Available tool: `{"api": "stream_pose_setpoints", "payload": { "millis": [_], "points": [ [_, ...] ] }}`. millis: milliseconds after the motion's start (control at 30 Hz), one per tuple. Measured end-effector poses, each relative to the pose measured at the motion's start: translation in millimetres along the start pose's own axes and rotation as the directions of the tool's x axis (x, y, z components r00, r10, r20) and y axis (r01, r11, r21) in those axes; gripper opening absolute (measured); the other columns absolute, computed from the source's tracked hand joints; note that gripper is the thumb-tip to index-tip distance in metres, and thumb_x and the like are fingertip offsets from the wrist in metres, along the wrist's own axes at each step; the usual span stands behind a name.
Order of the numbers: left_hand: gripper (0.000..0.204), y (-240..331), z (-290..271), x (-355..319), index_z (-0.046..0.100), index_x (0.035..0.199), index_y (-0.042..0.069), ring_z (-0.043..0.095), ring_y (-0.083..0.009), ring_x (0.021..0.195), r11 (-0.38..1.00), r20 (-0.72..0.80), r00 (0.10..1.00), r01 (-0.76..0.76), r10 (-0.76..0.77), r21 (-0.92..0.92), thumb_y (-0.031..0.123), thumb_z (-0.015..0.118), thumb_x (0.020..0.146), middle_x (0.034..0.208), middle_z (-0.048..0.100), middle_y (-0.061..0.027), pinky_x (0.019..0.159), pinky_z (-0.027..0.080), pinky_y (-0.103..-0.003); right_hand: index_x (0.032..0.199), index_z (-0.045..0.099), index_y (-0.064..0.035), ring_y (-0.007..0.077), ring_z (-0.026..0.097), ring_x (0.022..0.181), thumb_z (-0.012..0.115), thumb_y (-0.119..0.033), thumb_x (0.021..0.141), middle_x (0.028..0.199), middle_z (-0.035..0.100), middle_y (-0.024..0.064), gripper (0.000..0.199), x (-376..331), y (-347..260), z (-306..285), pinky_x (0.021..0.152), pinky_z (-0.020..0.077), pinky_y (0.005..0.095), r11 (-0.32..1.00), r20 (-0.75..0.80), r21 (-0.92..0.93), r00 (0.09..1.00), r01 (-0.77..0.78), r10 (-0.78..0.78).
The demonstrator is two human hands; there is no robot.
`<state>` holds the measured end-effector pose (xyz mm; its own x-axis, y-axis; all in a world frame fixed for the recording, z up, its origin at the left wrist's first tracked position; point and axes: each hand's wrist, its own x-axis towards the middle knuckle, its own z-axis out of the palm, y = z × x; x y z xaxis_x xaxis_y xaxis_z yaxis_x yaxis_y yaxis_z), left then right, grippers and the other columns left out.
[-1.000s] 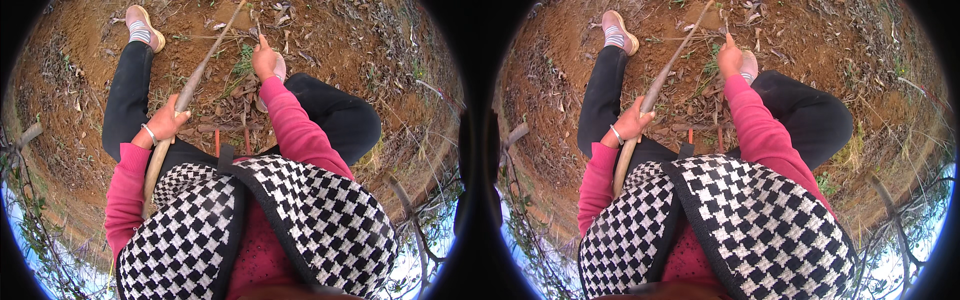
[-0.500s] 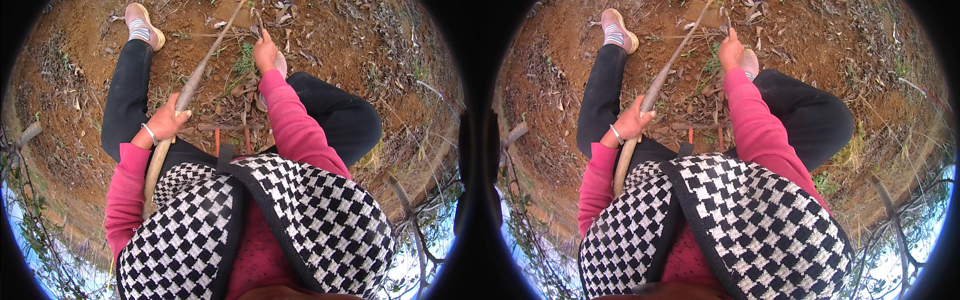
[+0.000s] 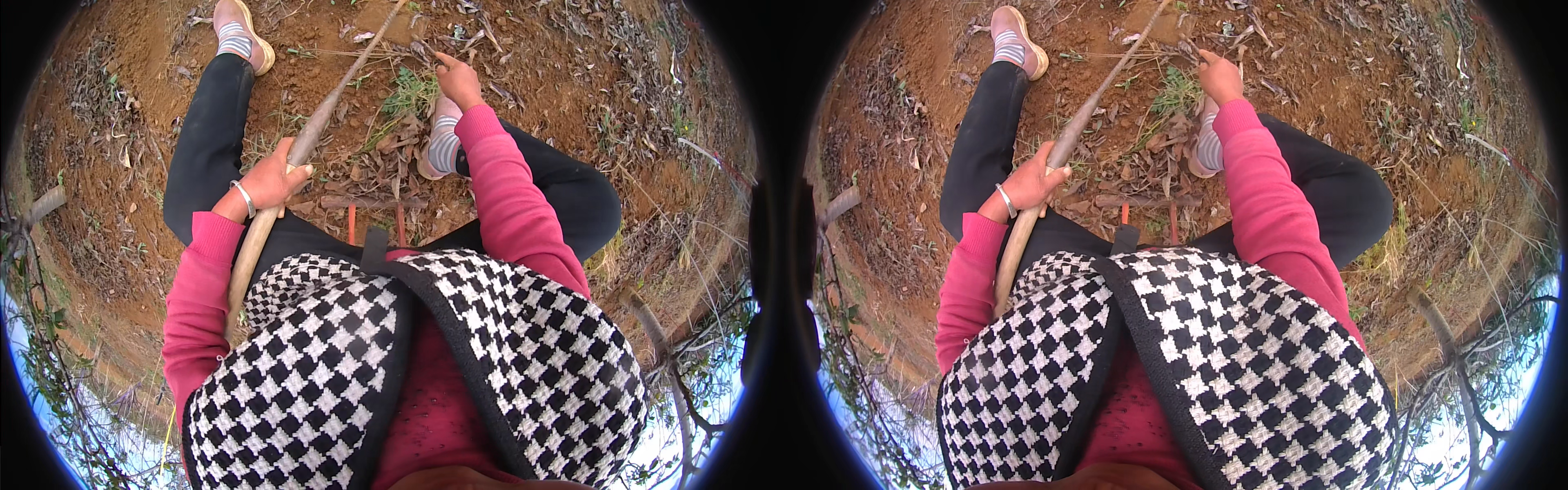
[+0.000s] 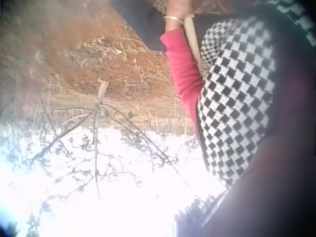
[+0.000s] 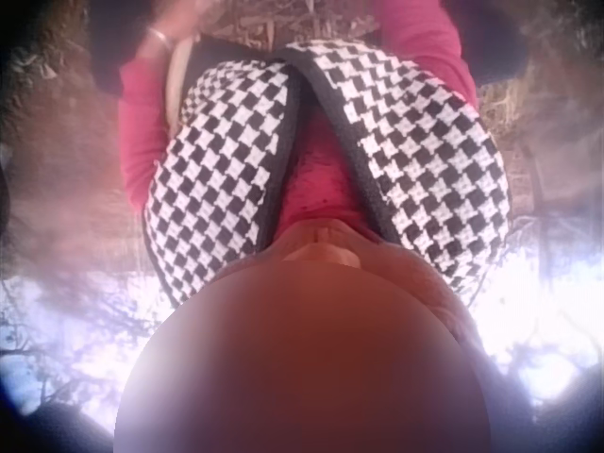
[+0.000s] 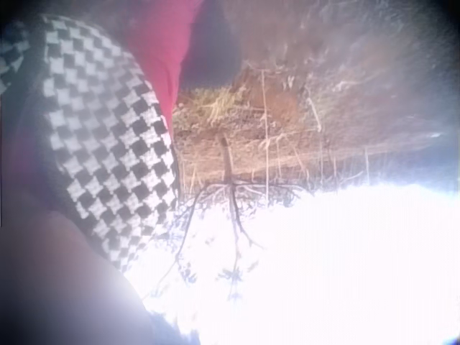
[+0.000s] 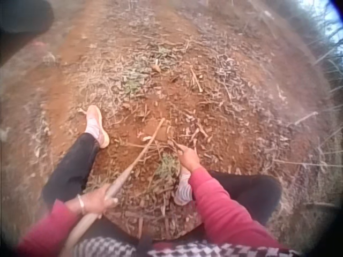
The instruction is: The person uses a rake to clear dry leaves and debris from a patch of soil in an outdoor area. They then use a long stick to poke and move remaining debris, and finally pick up a small branch by hand.
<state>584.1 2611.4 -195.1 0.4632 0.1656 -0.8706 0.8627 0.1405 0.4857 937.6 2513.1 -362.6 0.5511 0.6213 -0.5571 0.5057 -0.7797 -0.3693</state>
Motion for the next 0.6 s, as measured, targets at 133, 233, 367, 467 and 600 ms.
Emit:
{"api": "stream_pose_setpoints", "payload": {
  "millis": [133,233,367,467,600],
  "points": [
    [0.055,0,-3,0,0.031,0.133,0.004,0.059,-0.0217,0.043,0.998,0.037,0.997,0.068,-0.067,-0.02,0.03,0.059,0.093,0.077,0.061,-0.0149,0.047,0.051,-0.035,0.13,0.059,-0.0332,0.0334,0.062,0.107,0.052,-0.028,0.091,0.114,0.066,0.0152,0.04,-4,7,-12,0.093,0.0492,0.0425,0.987,0.111,-0.157,0.993,0.044,-0.026],
    [0.054,-1,-2,0,0.032,0.133,0.003,0.058,-0.0214,0.043,0.999,0.007,0.999,0.033,-0.033,0.022,0.03,0.059,0.094,0.078,0.061,-0.0155,0.046,0.051,-0.035,0.13,0.059,-0.0326,0.034,0.063,0.104,0.053,-0.027,0.091,0.112,0.066,0.0173,0.039,0,8,-15,0.091,0.0501,0.0428,0.974,0.133,-0.205,0.989,0.097,-0.07],
    [0.054,-3,-1,2,0.033,0.132,0.003,0.058,-0.0201,0.045,0.999,-0.019,1.0,-0.018,0.019,0.048,0.029,0.059,0.093,0.079,0.061,-0.0152,0.047,0.051,-0.035,0.13,0.058,-0.0321,0.035,0.064,0.101,0.054,-0.027,0.092,0.11,0.067,0.0183,0.039,2,7,-14,0.089,0.0509,0.0427,0.963,0.139,-0.212,0.981,0.164,-0.137],
    [0.053,-4,-2,2,0.033,0.132,0.003,0.06,-0.0201,0.049,0.998,-0.021,0.999,-0.033,0.034,0.05,0.029,0.059,0.093,0.079,0.06,-0.0147,0.051,0.052,-0.036,0.131,0.057,-0.0319,0.0353,0.064,0.099,0.053,-0.027,0.092,0.108,0.067,0.0182,0.04,3,6,-10,0.088,0.0512,0.0429,0.965,0.13,-0.197,0.98,0.172,-0.148],
    [0.052,1,-4,1,0.034,0.131,0.003,0.061,-0.0211,0.053,0.999,0.015,0.999,0.029,-0.03,0.027,0.028,0.059,0.093,0.078,0.059,-0.0137,0.054,0.052,-0.036,0.131,0.057,-0.0318,0.0356,0.064,0.1,0.052,-0.028,0.092,0.109,0.067,0.0178,0.04,18,-6,7,0.089,0.0509,0.0438,0.96,0.105,-0.158,0.97,0.232,-0.217]
  ]
}}
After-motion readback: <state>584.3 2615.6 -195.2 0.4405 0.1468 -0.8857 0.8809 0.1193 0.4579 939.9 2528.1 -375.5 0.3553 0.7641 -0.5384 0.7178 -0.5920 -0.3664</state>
